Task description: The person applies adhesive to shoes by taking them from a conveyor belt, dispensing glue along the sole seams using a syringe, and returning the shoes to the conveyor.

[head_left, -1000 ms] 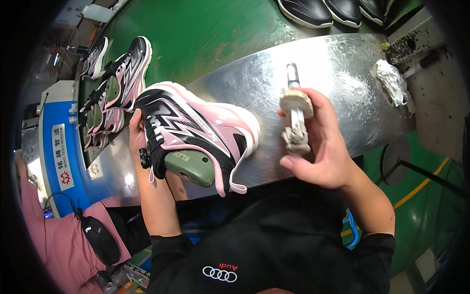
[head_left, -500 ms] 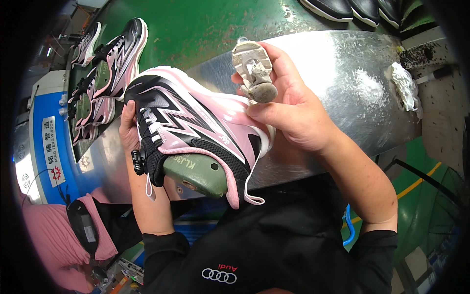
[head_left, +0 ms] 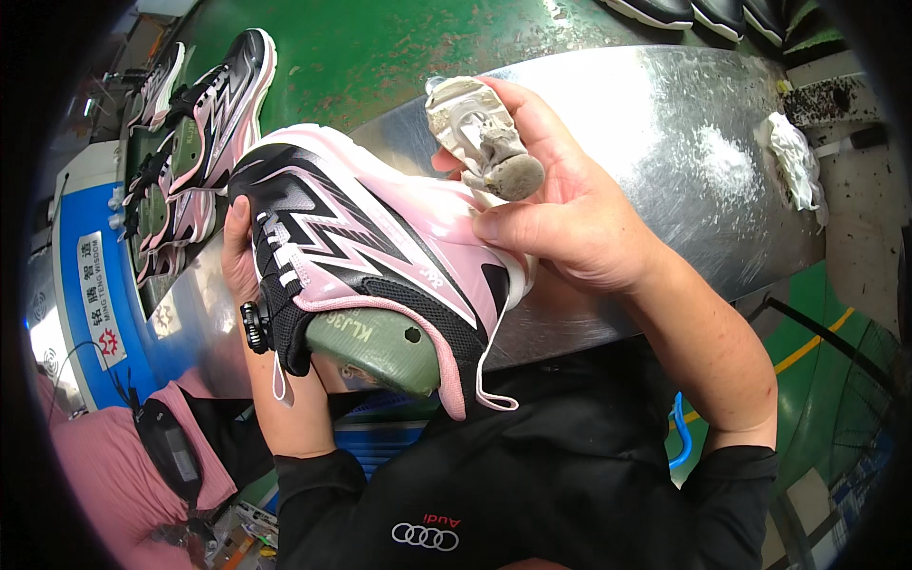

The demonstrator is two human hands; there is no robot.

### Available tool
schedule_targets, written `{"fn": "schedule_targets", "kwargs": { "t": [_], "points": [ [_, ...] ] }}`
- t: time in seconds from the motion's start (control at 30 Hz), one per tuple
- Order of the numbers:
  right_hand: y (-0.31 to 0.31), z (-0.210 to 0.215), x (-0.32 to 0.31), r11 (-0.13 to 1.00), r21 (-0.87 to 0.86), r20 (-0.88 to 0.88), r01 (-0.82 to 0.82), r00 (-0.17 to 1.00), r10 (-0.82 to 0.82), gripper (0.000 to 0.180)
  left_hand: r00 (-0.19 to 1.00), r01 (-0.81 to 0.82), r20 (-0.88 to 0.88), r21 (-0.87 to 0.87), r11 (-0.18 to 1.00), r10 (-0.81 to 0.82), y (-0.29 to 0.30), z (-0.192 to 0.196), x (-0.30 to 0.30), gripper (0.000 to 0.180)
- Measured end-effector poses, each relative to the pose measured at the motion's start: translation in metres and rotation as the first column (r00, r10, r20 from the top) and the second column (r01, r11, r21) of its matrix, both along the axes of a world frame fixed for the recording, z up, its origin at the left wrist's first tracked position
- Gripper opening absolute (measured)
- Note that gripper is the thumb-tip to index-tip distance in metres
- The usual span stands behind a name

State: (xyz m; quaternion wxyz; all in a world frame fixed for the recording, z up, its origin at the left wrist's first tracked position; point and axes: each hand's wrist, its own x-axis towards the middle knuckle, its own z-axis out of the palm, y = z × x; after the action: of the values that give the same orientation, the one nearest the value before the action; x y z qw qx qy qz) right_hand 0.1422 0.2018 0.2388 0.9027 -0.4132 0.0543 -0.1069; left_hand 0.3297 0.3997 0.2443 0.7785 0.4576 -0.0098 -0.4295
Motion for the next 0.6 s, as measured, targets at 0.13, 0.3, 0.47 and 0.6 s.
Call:
{"fn": "schedule_targets", "kwargs": {
  "t": [0.13, 0.3, 0.47, 0.6],
  "points": [
    [-0.0001, 0.0025, -0.0004, 1.0, 0.015, -0.034, -0.022, 0.999, 0.022, 0.082, 1.0, -0.005, -0.026, -0.046, 0.999, 0.004, 0.0022, -0.0011, 0.0014, 0.05],
    [0.0026, -0.0022, 0.003, 1.0, 0.0, -0.022, 0.002, 1.0, -0.002, 0.082, 1.0, 0.004, 0.007, -0.053, 0.999, -0.003, 0.0001, -0.001, 0.0019, 0.046],
    [0.0024, -0.0017, 0.0038, 1.0, 0.027, -0.031, -0.012, 0.999, 0.012, 0.084, 1.0, 0.018, 0.003, -0.022, 1.0, -0.018, 0.0035, -0.0011, 0.0042, 0.047],
    [0.0006, 0.0, 0.0036, 1.0, 0.029, -0.046, -0.01, 0.999, 0.012, 0.084, 1.0, 0.015, -0.005, -0.016, 1.0, -0.015, 0.0029, -0.0036, 0.0058, 0.047]
  ]
}}
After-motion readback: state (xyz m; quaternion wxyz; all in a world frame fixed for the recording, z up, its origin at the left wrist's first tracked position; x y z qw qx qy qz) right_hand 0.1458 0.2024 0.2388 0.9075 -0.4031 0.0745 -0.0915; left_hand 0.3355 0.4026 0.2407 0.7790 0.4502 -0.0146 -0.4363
